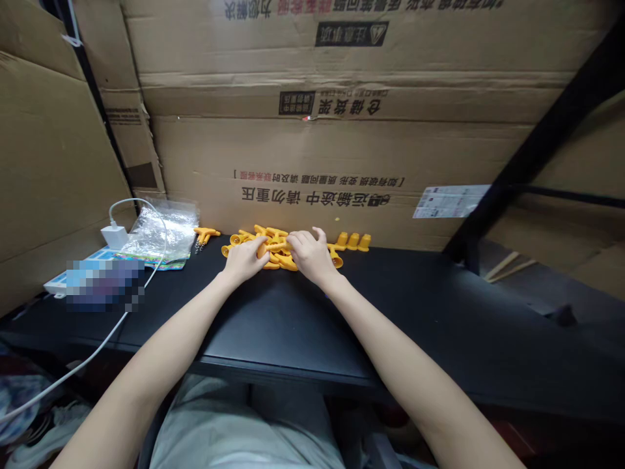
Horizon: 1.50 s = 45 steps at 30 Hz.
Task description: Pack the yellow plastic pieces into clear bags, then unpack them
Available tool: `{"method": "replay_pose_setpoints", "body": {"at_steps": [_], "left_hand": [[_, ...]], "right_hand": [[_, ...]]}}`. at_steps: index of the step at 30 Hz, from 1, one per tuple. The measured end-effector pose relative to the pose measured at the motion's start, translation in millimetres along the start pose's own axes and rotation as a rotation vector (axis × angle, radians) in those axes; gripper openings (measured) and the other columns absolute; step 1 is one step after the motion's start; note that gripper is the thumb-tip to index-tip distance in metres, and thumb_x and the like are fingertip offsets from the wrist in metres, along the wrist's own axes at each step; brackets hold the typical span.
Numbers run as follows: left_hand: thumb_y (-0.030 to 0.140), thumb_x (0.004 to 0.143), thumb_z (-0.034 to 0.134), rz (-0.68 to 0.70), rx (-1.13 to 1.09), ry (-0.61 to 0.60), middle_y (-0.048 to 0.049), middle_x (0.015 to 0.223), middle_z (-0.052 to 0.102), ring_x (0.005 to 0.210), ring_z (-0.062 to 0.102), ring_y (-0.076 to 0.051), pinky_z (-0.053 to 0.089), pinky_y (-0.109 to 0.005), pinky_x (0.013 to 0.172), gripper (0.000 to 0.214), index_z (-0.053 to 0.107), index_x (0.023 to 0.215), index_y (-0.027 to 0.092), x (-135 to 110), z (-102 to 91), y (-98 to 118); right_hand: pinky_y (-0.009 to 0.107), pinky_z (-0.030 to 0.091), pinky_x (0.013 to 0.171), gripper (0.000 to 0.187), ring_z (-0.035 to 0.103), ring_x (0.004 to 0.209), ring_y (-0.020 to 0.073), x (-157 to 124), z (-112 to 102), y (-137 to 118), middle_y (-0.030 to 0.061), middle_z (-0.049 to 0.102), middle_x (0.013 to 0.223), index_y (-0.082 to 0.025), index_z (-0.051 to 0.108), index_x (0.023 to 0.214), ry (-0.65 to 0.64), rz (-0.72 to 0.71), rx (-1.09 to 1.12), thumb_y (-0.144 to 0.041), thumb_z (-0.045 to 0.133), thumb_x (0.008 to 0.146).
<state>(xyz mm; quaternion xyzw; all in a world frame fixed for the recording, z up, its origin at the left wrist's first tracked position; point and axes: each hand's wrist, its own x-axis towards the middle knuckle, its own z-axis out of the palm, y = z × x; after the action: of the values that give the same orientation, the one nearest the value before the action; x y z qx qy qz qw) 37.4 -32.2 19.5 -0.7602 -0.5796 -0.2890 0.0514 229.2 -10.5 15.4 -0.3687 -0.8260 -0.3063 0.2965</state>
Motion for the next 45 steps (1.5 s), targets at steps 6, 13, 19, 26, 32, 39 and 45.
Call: {"method": "replay_pose_setpoints", "body": {"at_steps": [6, 13, 19, 26, 32, 39, 45], "left_hand": [[0.034, 0.083, 0.053, -0.005, 0.039, 0.002, -0.0053, 0.106, 0.07, 0.1, 0.065, -0.023, 0.048, -0.03, 0.083, 0.041, 0.058, 0.122, 0.023, 1.0, 0.3, -4.5], [0.036, 0.083, 0.053, -0.039, 0.052, -0.004, -0.0052, 0.099, 0.071, 0.096, 0.066, -0.023, 0.048, -0.029, 0.081, 0.041, 0.059, 0.122, 0.024, 1.9, 1.0, -5.1], [0.038, 0.083, 0.052, -0.155, 0.048, 0.019, -0.0048, 0.092, 0.072, 0.09, 0.066, -0.022, 0.047, -0.028, 0.077, 0.039, 0.062, 0.118, 0.025, 6.6, 3.7, -15.8], [0.023, 0.081, 0.05, -0.248, -0.11, 0.121, -0.0042, 0.081, 0.07, 0.078, 0.065, -0.02, 0.045, -0.027, 0.073, 0.032, 0.066, 0.108, 0.023, 11.8, 9.5, -32.2], [0.014, 0.076, 0.049, -0.284, -0.444, 0.324, -0.0017, 0.072, 0.063, 0.068, 0.059, -0.015, 0.046, -0.026, 0.071, 0.033, 0.068, 0.102, 0.021, 17.4, 18.5, -49.2], [0.011, 0.071, 0.043, -0.545, -1.165, 0.417, -0.0028, 0.085, 0.06, 0.062, 0.057, -0.01, 0.047, -0.019, 0.049, 0.041, 0.062, 0.107, 0.02, 31.8, 15.5, -62.9], [0.011, 0.072, 0.05, -0.641, -1.092, 0.572, -0.0006, 0.089, 0.056, 0.056, 0.056, -0.006, 0.047, -0.017, 0.049, 0.032, 0.056, 0.102, 0.02, 39.2, 16.9, -89.1]], "right_hand": [[0.044, 0.025, 0.097, 0.025, 0.056, 0.096, 0.0233, -2.2, 0.8, 2.2, 0.0114, 0.067, 0.106, -0.017, 0.056, 0.111, -0.041, -0.046, 0.037, -0.022, 0.04, 0.093], [0.047, 0.02, 0.101, 0.024, 0.055, 0.097, 0.0235, -0.7, 1.5, 2.5, 0.0107, 0.067, 0.104, -0.018, 0.059, 0.104, -0.03, -0.009, -0.004, -0.015, 0.04, 0.09], [0.044, 0.023, 0.095, 0.022, 0.051, 0.102, 0.0257, -8.8, 1.5, 41.7, 0.0124, 0.065, 0.107, -0.017, 0.058, 0.103, 0.072, 0.305, -0.022, -0.018, 0.043, 0.087], [0.044, 0.033, 0.086, 0.03, 0.05, 0.1, 0.0295, -69.5, 17.5, 120.8, 0.0136, 0.064, 0.108, -0.017, 0.056, 0.104, 0.162, 1.026, 0.019, -0.034, 0.049, 0.08], [0.037, 0.045, 0.08, 0.023, 0.061, 0.084, 0.025, -113.2, 41.5, 152.8, 0.0113, 0.067, 0.09, -0.018, 0.058, 0.084, 0.153, 1.317, 0.209, -0.035, 0.061, 0.069], [0.034, 0.049, 0.08, 0.03, 0.065, 0.082, 0.0213, -107.4, 64.5, 147.3, 0.0098, 0.069, 0.09, -0.017, 0.058, 0.096, -0.082, 1.098, 0.335, -0.024, 0.064, 0.067], [0.035, 0.047, 0.076, 0.017, 0.064, 0.086, 0.0236, -102.1, 58.8, 140.8, 0.0085, 0.069, 0.088, -0.02, 0.058, 0.085, -0.269, 1.103, 0.158, -0.032, 0.061, 0.074]]}}
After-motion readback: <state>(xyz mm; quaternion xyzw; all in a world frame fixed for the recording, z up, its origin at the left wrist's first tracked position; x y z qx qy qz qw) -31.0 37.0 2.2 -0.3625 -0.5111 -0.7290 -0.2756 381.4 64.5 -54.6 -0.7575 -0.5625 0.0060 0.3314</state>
